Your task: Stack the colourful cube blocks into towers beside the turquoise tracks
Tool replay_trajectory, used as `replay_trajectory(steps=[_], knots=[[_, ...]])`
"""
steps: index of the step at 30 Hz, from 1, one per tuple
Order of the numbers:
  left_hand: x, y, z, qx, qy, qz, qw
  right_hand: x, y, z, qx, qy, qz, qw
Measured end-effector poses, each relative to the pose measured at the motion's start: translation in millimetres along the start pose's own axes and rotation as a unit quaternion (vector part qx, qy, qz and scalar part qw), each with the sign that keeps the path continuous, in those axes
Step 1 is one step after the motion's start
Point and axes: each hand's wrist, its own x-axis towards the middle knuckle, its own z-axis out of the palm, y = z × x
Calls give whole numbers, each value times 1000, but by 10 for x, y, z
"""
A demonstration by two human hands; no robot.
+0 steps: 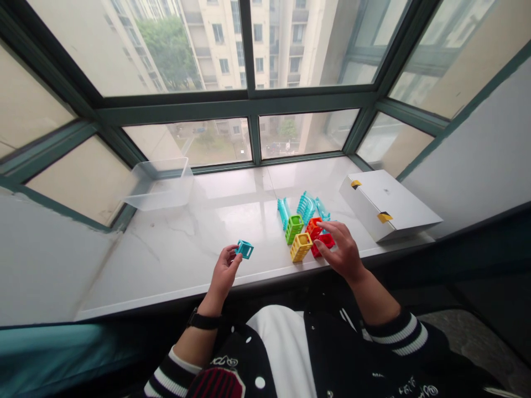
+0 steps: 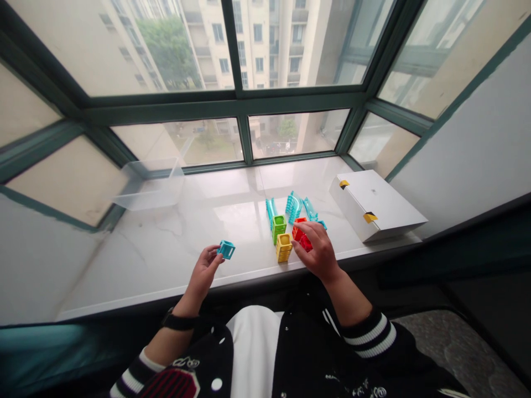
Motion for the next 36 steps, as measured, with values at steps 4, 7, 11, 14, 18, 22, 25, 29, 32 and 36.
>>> replay_trajectory(steps=[4, 7, 11, 14, 18, 22, 25, 29, 32, 36], knots=[[-121, 398, 92, -133, -43, -21, 990, 80, -240, 79, 41, 35, -30, 998], [-225, 632, 172, -237, -66, -45, 968, 114, -426, 196, 82, 8, -52, 995], [-347, 846, 276, -313, -104, -75, 941, 144, -655, 392, 143, -62, -55, 986], [-427, 951, 355, -339, -129, -80, 929, 153, -780, 535, 190, -113, -40, 975], [-507, 1033, 436, -353, -164, -89, 917, 153, -866, 638, 253, -149, -8, 956], [-531, 1028, 475, -348, -163, -95, 918, 152, -884, 639, 275, -157, 12, 948], [-520, 954, 485, -328, -154, -88, 928, 153, -879, 632, 272, -146, 25, 951], [-488, 826, 467, -261, -158, -24, 952, 163, -879, 639, 257, -128, 23, 958], [-469, 788, 442, -199, -178, 23, 963, 168, -889, 646, 261, -123, 17, 957], [-474, 846, 440, -157, -176, 37, 971, 151, -895, 657, 269, -121, 18, 955]])
